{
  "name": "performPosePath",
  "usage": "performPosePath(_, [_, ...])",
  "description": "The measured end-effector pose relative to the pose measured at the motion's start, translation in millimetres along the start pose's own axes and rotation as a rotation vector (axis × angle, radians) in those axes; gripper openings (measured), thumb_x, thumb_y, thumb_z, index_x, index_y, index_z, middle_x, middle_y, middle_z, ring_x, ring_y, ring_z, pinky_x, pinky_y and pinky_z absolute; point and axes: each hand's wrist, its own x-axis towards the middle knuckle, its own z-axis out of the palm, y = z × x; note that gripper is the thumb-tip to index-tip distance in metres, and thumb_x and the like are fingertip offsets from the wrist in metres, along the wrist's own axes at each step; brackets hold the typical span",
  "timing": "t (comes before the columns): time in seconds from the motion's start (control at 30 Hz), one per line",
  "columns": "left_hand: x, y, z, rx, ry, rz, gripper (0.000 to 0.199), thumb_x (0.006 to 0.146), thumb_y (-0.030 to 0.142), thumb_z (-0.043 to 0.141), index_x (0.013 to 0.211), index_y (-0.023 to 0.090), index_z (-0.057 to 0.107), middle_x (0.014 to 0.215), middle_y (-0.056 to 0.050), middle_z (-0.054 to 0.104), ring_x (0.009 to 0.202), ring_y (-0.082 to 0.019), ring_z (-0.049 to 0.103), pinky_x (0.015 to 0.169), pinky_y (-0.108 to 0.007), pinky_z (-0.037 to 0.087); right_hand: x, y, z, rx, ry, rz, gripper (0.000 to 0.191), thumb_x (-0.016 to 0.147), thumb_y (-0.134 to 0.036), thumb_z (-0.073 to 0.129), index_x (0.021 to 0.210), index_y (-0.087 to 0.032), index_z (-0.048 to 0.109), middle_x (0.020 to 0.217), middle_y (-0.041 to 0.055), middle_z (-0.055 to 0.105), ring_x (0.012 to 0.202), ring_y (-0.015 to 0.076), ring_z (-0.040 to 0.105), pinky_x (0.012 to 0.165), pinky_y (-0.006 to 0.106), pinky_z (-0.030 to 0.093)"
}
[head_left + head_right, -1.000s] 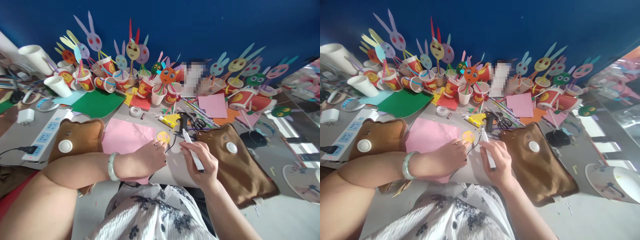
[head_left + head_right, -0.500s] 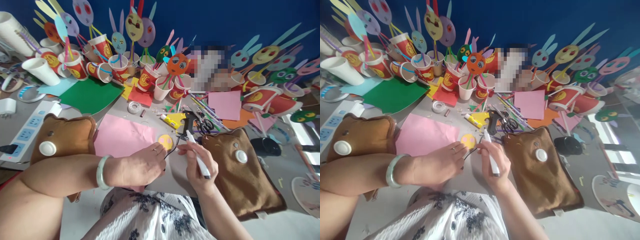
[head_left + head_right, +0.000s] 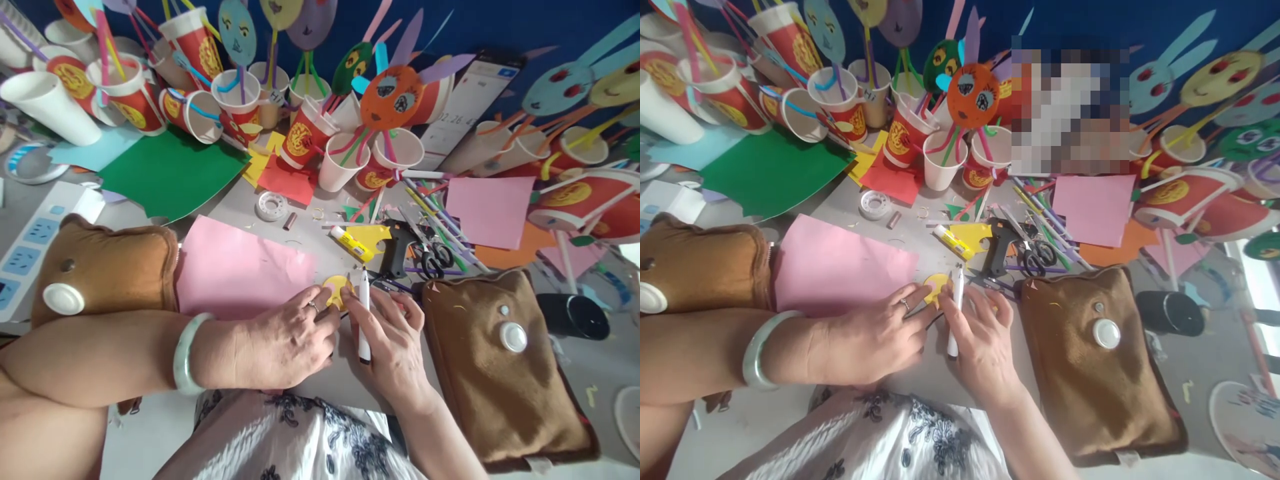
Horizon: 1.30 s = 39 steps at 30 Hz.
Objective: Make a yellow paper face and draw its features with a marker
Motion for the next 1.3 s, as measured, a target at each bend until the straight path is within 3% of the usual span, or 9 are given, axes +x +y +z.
performPosePath(0.17, [3.0, -1.6, -0.7, -0.033, -0.002, 0.000, 0.029, 0.087, 0.031, 0.063, 0.109, 0.017, 0.076, 0.135, -0.020, 0.067, 0.140, -0.039, 0.055, 0.124, -0.059, 0.035, 0.7, 0.1, -0.6, -0.004, -0.004, 0.002, 0.062, 0.085, -0.007, 0.057, 0.143, -0.027, 0.051, 0.117, 0.0049, 0.080, 0.115, 0.0303, 0.068, 0.104, 0.049, 0.033])
performPosePath(0.3, [7.1, -2.8, -8.9, -0.012, -0.067, -0.012, 0.030, 0.086, 0.034, 0.065, 0.107, 0.017, 0.077, 0.136, -0.021, 0.067, 0.138, -0.041, 0.056, 0.120, -0.059, 0.038, 1.4, -0.3, 0.3, -0.004, 0.035, -0.005, 0.059, 0.086, -0.006, 0.058, 0.142, -0.025, 0.052, 0.118, 0.0069, 0.080, 0.116, 0.0313, 0.067, 0.102, 0.049, 0.036])
performPosePath(0.5, [11.3, -5.0, -19.8, 0.054, -0.149, 0.016, 0.039, 0.088, 0.031, 0.060, 0.119, 0.013, 0.075, 0.136, -0.021, 0.068, 0.135, -0.039, 0.059, 0.119, -0.056, 0.040, 2.2, -2.8, 2.2, -0.042, 0.012, 0.011, 0.050, 0.088, -0.005, 0.056, 0.134, -0.024, 0.054, 0.118, 0.0068, 0.079, 0.114, 0.0319, 0.065, 0.102, 0.050, 0.035])
performPosePath(0.63, [8.2, -3.2, -16.3, 0.061, -0.097, -0.006, 0.035, 0.088, 0.030, 0.060, 0.114, 0.013, 0.077, 0.137, -0.021, 0.068, 0.137, -0.038, 0.058, 0.122, -0.055, 0.037, 3.8, -3.3, 1.7, -0.044, 0.019, 0.008, 0.046, 0.089, -0.005, 0.055, 0.131, -0.023, 0.055, 0.116, 0.0072, 0.080, 0.114, 0.0318, 0.065, 0.102, 0.050, 0.036])
performPosePath(0.73, [6.0, -1.6, -12.3, 0.037, -0.083, -0.007, 0.042, 0.080, 0.036, 0.070, 0.114, 0.013, 0.076, 0.140, -0.023, 0.065, 0.139, -0.041, 0.055, 0.125, -0.056, 0.033, 4.3, -2.9, 0.6, -0.033, 0.023, 0.000, 0.044, 0.090, -0.004, 0.055, 0.130, -0.023, 0.056, 0.117, 0.0079, 0.080, 0.114, 0.0311, 0.066, 0.101, 0.049, 0.036])
performPosePath(1.0, [7.9, -3.9, -18.4, 0.093, -0.129, 0.024, 0.046, 0.080, 0.040, 0.070, 0.114, 0.009, 0.075, 0.135, -0.025, 0.067, 0.134, -0.040, 0.060, 0.117, -0.054, 0.040, -0.9, -1.8, 3.5, 0.033, -0.019, 0.022, 0.056, 0.085, -0.001, 0.056, 0.136, -0.025, 0.056, 0.123, 0.0072, 0.078, 0.123, 0.0314, 0.063, 0.105, 0.050, 0.033])
performPosePath(1.3, [1.5, -2.6, -11.4, 0.131, -0.112, 0.004, 0.048, 0.078, 0.035, 0.074, 0.121, 0.012, 0.072, 0.141, -0.020, 0.064, 0.137, -0.036, 0.055, 0.124, -0.053, 0.032, -2.0, -0.3, 4.0, 0.063, -0.028, 0.015, 0.063, 0.078, 0.002, 0.055, 0.136, -0.024, 0.055, 0.128, 0.0077, 0.077, 0.126, 0.0318, 0.062, 0.106, 0.050, 0.033])
